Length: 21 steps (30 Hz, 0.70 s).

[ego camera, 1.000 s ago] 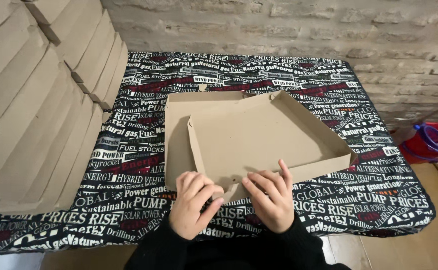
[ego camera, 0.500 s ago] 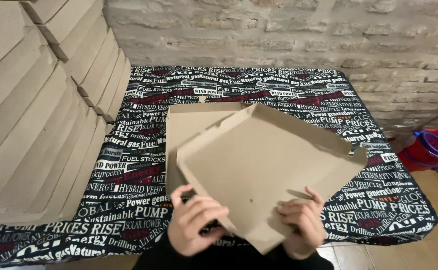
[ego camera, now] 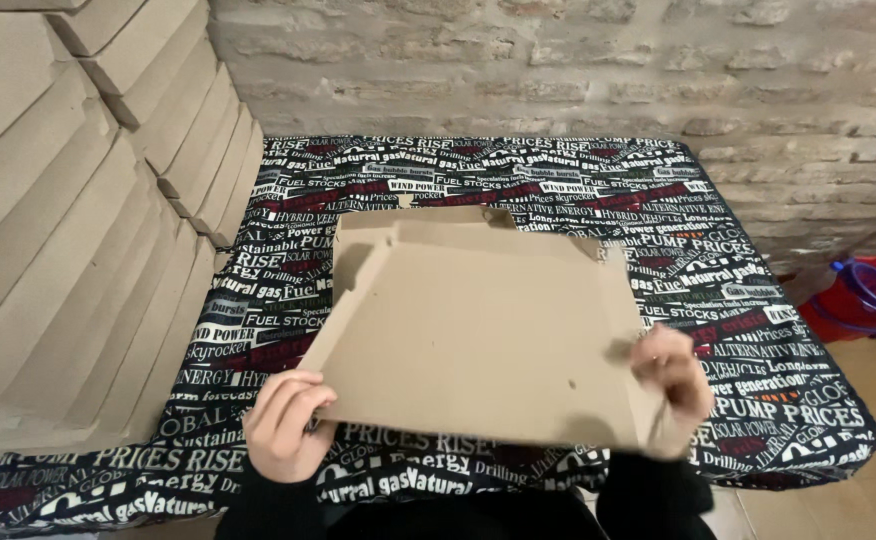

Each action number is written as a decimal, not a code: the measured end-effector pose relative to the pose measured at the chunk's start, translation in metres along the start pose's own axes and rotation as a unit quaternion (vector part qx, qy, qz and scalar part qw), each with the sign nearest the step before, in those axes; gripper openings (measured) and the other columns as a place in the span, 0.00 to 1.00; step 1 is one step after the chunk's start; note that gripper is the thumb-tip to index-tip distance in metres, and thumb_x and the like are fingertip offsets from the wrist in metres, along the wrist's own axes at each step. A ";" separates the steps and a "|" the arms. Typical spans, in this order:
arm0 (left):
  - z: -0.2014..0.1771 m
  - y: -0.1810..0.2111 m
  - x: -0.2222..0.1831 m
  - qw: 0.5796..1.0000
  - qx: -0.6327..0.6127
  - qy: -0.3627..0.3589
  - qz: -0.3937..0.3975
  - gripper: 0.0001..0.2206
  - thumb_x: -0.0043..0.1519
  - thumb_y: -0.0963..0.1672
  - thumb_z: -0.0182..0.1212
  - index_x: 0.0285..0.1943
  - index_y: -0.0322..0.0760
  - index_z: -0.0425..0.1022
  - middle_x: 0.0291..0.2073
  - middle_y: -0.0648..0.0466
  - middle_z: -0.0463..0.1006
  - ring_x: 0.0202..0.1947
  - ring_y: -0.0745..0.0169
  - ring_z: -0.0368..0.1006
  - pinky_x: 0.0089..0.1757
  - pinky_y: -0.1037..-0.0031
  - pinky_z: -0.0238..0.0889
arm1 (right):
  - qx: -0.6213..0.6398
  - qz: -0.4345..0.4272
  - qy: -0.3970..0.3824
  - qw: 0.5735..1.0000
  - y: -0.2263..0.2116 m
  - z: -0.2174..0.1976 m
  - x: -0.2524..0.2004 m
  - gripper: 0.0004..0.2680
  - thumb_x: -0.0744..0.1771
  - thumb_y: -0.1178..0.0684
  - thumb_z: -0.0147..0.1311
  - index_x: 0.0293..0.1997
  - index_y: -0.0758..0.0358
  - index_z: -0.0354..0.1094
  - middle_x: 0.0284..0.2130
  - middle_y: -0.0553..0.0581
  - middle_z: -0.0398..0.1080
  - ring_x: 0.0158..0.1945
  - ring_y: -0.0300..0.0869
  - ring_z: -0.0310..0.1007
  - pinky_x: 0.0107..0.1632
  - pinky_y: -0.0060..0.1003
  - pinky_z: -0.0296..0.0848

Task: The person assembles multiple pizza boxes by taking flat cardboard pieces from a stack, folding them into their three-dimensional shape, and placing the assembled boxes back into a stack.

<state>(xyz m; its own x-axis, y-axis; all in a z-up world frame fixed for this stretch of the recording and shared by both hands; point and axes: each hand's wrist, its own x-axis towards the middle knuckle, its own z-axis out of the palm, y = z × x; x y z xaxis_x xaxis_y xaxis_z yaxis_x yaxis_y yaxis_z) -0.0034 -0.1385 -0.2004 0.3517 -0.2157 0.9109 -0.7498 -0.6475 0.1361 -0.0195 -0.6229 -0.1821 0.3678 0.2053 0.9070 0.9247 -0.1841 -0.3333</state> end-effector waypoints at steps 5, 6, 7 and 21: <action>0.026 0.003 -0.014 0.993 0.080 -0.073 -0.048 0.12 0.56 0.40 0.75 0.47 0.42 0.83 0.40 0.54 0.86 0.41 0.66 0.81 0.33 0.85 0.75 | -0.340 0.148 0.335 0.866 -0.045 0.075 0.055 0.27 0.65 0.61 0.64 0.71 0.65 0.51 0.66 0.63 0.57 0.69 0.53 0.60 0.71 0.50 0.64; 0.033 0.008 -0.017 0.993 0.079 -0.074 -0.049 0.12 0.56 0.40 0.75 0.47 0.42 0.83 0.40 0.54 0.86 0.41 0.66 0.81 0.33 0.85 0.75 | -0.341 0.149 0.335 0.866 -0.046 0.085 0.038 0.27 0.65 0.61 0.64 0.71 0.65 0.51 0.66 0.63 0.57 0.69 0.53 0.60 0.71 0.50 0.64; 0.040 0.013 -0.019 0.994 0.072 -0.072 -0.037 0.14 0.56 0.41 0.76 0.49 0.41 0.81 0.42 0.54 0.86 0.42 0.64 0.83 0.35 0.84 0.77 | -0.446 0.101 0.310 0.834 -0.047 0.094 0.021 0.23 0.67 0.49 0.59 0.66 0.73 0.55 0.60 0.68 0.62 0.63 0.57 0.65 0.67 0.51 0.68; 0.036 0.093 0.039 0.988 -0.088 -0.119 -0.036 0.05 0.64 0.40 0.68 0.45 0.37 0.79 0.45 0.54 0.80 0.41 0.58 0.79 0.43 0.70 0.75 | -0.426 -0.024 -0.038 0.904 -0.053 0.159 0.026 0.07 0.73 0.57 0.54 0.53 0.49 0.76 0.49 0.47 0.82 0.49 0.40 0.81 0.74 0.53 0.50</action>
<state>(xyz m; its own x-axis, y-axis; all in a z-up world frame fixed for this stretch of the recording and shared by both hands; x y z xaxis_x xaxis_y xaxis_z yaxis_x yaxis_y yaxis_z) -0.0389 -0.2335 -0.1658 0.5142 -0.3527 0.7818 -0.7963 -0.5350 0.2823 -0.0434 -0.4553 -0.1818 0.3651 0.2920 0.8840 0.5402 -0.8398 0.0542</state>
